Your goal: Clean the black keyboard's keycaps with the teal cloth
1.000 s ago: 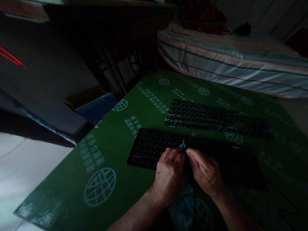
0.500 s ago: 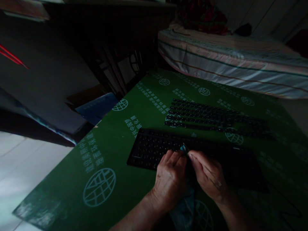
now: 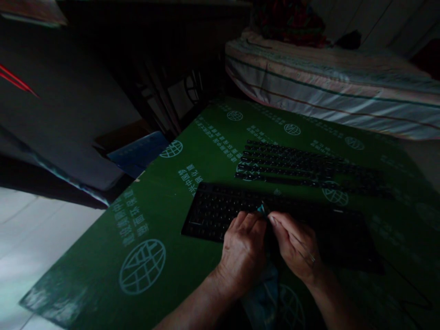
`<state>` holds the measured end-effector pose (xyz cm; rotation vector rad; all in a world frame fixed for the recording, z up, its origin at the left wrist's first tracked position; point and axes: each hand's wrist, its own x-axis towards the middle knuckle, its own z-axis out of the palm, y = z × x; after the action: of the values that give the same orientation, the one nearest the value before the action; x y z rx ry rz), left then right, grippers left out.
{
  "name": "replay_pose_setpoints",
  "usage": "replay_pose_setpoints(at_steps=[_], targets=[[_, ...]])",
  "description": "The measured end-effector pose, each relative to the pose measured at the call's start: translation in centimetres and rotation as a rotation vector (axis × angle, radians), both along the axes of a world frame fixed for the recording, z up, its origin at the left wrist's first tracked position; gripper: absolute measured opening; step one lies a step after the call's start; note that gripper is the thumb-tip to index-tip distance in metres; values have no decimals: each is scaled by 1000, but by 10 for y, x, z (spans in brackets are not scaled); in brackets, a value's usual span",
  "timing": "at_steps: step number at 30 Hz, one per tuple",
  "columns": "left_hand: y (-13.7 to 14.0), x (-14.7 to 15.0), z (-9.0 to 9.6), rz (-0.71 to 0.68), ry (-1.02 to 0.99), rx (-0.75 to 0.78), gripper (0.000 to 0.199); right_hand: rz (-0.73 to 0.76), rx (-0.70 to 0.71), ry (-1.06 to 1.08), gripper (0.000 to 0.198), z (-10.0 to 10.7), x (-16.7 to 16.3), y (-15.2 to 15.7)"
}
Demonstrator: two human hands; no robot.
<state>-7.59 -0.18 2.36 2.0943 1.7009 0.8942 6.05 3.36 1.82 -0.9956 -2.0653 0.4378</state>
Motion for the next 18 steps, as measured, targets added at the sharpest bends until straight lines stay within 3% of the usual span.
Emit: replay_pose_setpoints(at_steps=[5,10,18], targets=[[-2,0,0,-23,13,-5,20,25,-38,-23,15,1,2,-2],[-1,2,-3,-12,15,1,20,0,25,-13,15,-6,1,1],[-2,0,-4,-15,7,64,20,-64,-104,62,15,5,8,-2]])
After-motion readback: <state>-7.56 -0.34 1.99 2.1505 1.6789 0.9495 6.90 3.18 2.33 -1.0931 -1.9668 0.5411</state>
